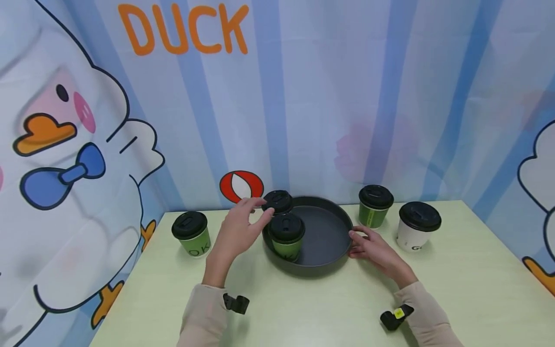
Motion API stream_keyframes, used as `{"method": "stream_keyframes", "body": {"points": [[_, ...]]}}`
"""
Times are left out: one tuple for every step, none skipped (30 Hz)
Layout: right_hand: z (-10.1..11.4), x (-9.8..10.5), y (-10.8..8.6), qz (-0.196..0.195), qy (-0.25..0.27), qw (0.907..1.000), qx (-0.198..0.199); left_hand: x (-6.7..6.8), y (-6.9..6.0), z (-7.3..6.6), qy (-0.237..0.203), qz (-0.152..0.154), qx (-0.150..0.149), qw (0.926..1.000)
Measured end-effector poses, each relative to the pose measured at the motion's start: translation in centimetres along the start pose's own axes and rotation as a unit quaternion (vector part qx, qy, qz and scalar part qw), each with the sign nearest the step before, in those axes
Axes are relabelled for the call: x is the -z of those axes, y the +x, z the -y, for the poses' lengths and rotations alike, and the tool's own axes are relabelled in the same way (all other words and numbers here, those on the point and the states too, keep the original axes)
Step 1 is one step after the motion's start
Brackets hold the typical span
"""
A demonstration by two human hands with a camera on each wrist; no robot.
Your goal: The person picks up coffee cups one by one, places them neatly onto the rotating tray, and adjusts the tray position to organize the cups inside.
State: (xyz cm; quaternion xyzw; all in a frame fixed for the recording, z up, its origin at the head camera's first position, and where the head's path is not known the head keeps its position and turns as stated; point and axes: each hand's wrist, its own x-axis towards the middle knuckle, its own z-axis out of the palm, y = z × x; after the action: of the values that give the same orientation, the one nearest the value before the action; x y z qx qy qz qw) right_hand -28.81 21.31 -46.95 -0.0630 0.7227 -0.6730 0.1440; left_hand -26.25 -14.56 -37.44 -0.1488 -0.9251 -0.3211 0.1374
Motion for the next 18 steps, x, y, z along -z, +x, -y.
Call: {"method": "stream_keyframes", "body": {"points": [[0.0, 0.0, 0.0, 0.002, -0.002, 1.0000, 0.002, -0.3, -0.1, 1.0, -0.031, -0.005, 0.026, 0.9992], [0.1, 0.0, 0.0, 0.002, -0.002, 1.0000, 0.002, -0.7, -0.3, 2.1, -0.061, -0.008, 0.051, 0.9968], [0.1, 0.0, 0.0, 0.002, -0.003, 1.0000, 0.002, -1.3, -0.4, 3.2, -0.085, -0.010, 0.075, 0.9935], [0.1, 0.0, -0.1, 0.001, -0.002, 1.0000, 0.002, -1.9, -0.6, 4.2, -0.104, -0.006, 0.099, 0.9896], [0.1, 0.0, 0.0, 0.000, -0.002, 1.0000, 0.002, -2.5, -0.7, 5.1, -0.124, 0.001, 0.124, 0.9846], [0.1, -0.1, 0.0, -0.001, -0.003, 1.0000, 0.002, -3.1, -0.9, 5.9, -0.144, 0.007, 0.148, 0.9783], [0.1, -0.1, 0.0, -0.004, -0.003, 1.0000, 0.003, -3.7, -1.0, 6.6, -0.162, 0.014, 0.173, 0.9715], [0.1, -0.2, 0.1, -0.010, -0.003, 0.9999, 0.003, -4.3, -1.1, 7.2, -0.181, 0.019, 0.194, 0.9639], [0.1, -0.2, 0.2, -0.016, -0.003, 0.9999, 0.003, -4.8, -1.2, 7.7, -0.204, 0.024, 0.212, 0.9553], [0.1, -0.3, 0.3, -0.023, -0.003, 0.9997, 0.004, -5.2, -1.3, 7.9, -0.231, 0.028, 0.227, 0.9456], [0.0, -0.4, 0.4, -0.029, -0.005, 0.9995, 0.005, -5.6, -1.3, 8.1, -0.256, 0.029, 0.238, 0.9364], [0.0, -0.4, 0.5, -0.036, -0.006, 0.9993, 0.005, -5.9, -1.4, 8.2, -0.282, 0.029, 0.248, 0.9263], [0.0, -0.5, 0.6, -0.043, -0.008, 0.9990, 0.004, -6.2, -1.4, 8.3, -0.305, 0.031, 0.253, 0.9177], [0.0, -0.6, 0.6, -0.048, -0.009, 0.9988, 0.003, -6.4, -1.4, 8.3, -0.326, 0.034, 0.256, 0.9095], [0.0, -0.6, 0.7, -0.051, -0.010, 0.9987, 0.001, -6.6, -1.3, 8.3, -0.344, 0.038, 0.254, 0.9031], [0.0, -0.6, 0.7, -0.050, -0.009, 0.9987, -0.002, -6.9, -1.3, 8.2, -0.356, 0.044, 0.252, 0.8988], [0.0, -0.6, 0.7, -0.045, -0.009, 0.9989, -0.003, -7.1, -1.2, 8.2, -0.365, 0.050, 0.249, 0.8958], [0.1, -0.5, 0.7, -0.037, -0.006, 0.9993, -0.005, -7.3, -1.1, 8.2, -0.372, 0.054, 0.248, 0.8930]]}}
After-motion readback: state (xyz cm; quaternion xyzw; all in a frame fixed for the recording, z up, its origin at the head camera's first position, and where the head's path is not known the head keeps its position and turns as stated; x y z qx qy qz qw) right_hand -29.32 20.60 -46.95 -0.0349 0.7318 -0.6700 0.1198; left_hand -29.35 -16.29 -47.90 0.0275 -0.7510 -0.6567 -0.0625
